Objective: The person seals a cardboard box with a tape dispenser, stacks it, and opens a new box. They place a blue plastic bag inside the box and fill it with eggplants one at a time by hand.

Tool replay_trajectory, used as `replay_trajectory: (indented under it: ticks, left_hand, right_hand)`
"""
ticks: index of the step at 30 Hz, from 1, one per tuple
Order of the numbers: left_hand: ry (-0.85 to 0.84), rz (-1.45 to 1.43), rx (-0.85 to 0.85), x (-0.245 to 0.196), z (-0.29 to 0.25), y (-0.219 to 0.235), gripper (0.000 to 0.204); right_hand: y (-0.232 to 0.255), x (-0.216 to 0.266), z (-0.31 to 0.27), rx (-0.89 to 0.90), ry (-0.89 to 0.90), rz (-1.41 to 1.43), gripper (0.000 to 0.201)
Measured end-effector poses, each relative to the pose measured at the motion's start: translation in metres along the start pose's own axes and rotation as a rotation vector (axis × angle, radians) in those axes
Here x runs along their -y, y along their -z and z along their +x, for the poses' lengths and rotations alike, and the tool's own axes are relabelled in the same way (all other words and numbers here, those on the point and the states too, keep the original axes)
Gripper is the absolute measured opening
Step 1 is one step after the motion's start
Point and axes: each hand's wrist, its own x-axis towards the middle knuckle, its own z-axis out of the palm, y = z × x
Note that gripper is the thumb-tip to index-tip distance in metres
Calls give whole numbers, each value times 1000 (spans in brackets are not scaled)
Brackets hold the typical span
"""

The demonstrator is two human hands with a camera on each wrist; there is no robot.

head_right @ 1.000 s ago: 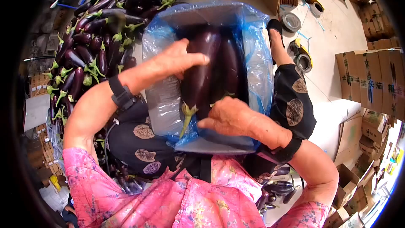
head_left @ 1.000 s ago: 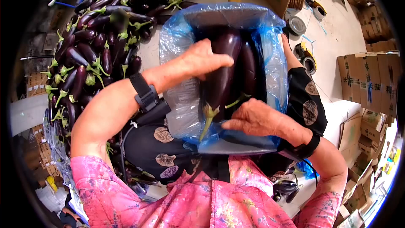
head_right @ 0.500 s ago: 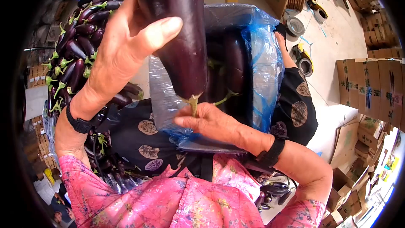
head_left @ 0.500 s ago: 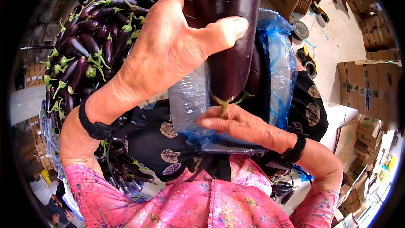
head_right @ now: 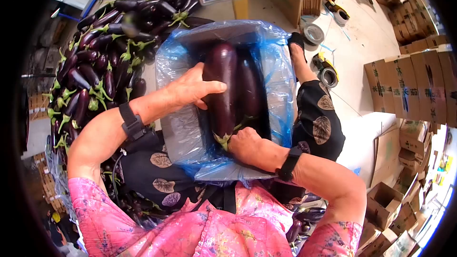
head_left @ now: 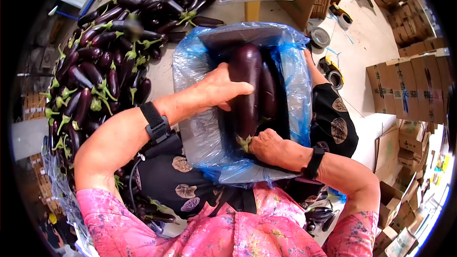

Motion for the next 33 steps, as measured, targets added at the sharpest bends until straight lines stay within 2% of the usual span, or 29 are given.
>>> replay_trajectory:
  ticks: [1,2,5,6,9,11,14,17,19,20,22,23,26,29,32,33]
  left_hand:
    - [32,-61,33,-4,-1,0,77]
    - [51,-110,-17,9,8,-1,75]
    - [142,9,-140,38,46,-9,76]
    - [110,66,-253,30,44,-17,87]
    - [256,146,-173,29,47,-19,92]
    - [217,131,-204,39,53,-19,94]
    - [172,103,-261,43,49,-25,97]
    - [133,172,-321,43,49,-31,104]
    - [94,292,-348,43,52,-30,109]
    - [133,268,-356,44,52,-36,112]
    - [195,187,-267,32,50,-29,101]
    - [223,117,-233,30,52,-23,98]
    - [218,111,-277,33,52,-26,96]
    - [196,128,-358,37,51,-31,98]
    - [-90,282,-386,40,54,-21,92]
    - [-177,330,-403,43,54,-14,91]
  right_hand:
    - [-8,-5,1,20,-14,-18,19]
    - [-17,-12,2,-1,15,-55,19]
    - [-24,-14,13,62,-43,-52,18]
    - [-26,-15,16,57,-55,-67,18]
    - [-27,-21,16,1,-84,-101,18]
    - [-23,-24,10,-97,-96,-97,16]
    - [8,-16,-4,6,-113,32,16]
    - [43,-17,-20,-142,-204,103,14]
    - [46,-34,-20,-299,-257,61,14]
    - [48,-43,-19,-375,-280,-7,13]
    - [47,-53,-15,-502,-324,-94,15]
    - [49,-59,-11,-536,-295,-48,16]
    - [47,-59,1,-619,-301,-192,19]
    - [48,-60,7,-645,-276,-242,22]
    - [48,-66,4,-584,-312,-182,29]
    - [50,-65,1,-687,-269,-158,16]
